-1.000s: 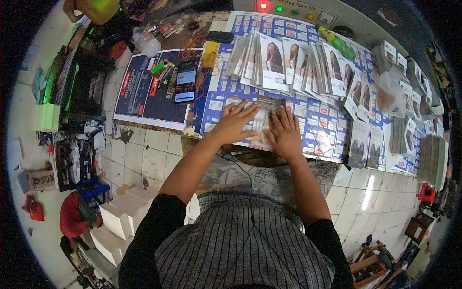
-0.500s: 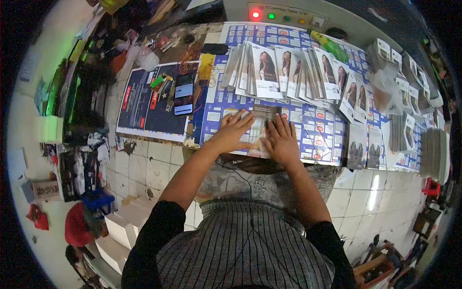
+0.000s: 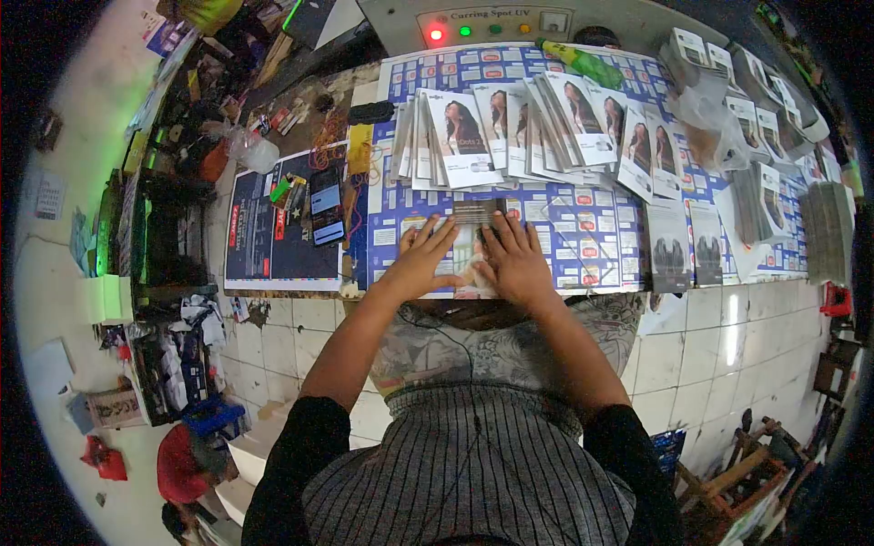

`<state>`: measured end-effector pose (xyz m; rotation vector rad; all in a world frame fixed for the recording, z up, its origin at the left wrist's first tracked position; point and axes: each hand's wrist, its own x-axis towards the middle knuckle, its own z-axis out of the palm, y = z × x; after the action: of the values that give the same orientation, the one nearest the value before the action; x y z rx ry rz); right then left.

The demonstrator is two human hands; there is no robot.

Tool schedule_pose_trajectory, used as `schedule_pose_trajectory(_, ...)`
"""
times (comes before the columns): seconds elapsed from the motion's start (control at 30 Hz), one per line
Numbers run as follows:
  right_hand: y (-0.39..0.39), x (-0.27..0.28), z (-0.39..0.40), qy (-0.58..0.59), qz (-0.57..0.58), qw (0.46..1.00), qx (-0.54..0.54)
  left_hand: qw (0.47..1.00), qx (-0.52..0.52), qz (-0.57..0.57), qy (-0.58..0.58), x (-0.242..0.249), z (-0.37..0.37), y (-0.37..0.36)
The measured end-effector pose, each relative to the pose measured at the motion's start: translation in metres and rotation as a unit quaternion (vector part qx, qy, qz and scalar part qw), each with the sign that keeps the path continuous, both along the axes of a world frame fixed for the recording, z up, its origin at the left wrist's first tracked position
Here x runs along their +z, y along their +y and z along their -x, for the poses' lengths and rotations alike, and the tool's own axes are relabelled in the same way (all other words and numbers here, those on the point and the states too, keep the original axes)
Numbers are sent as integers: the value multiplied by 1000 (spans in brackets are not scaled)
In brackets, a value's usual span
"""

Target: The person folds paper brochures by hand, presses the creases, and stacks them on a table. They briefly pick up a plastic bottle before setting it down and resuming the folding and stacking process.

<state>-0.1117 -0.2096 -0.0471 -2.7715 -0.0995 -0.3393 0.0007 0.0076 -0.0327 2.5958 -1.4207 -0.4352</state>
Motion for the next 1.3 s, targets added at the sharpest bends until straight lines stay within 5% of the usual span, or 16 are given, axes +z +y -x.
schedule_pose_trajectory(0.2,0,0,0,-24,7,1000,2,1000,7,19,18,3,0,-3)
schedule_pose_trajectory(0.37,-29,5,9,-22,-70,997,-33,994,-24,-103,-20,49,5,-31)
schedule_pose_trajectory(0.43,-60,-7,26,-69,37,963,-258,994,-14,-109,-6,47,6,-43)
schedule_pose_trajectory(0.57,-88,9,38,-7,15,967,-254,988,-14,-151,38,45,3,-57)
schedule_pose_trajectory(0.63,-81,27,31,46,-140,958,-245,985,-10,-170,34,48,5,-63)
schedule_pose_trajectory(0.8,-48,35,27,13,-59,994,-88,980,0,-199,16,44,4,-71)
schedule_pose_trajectory(1.1,-62,15,-38,-131,41,977,-161,982,7,-190,18,43,5,-73)
schedule_pose_trajectory(1.23,-73,15,-40,-142,11,982,-122,980,4,-197,31,45,3,-73)
schedule_pose_trajectory(1.3,-72,21,-29,-56,-25,992,-112,980,15,-194,45,44,3,-73)
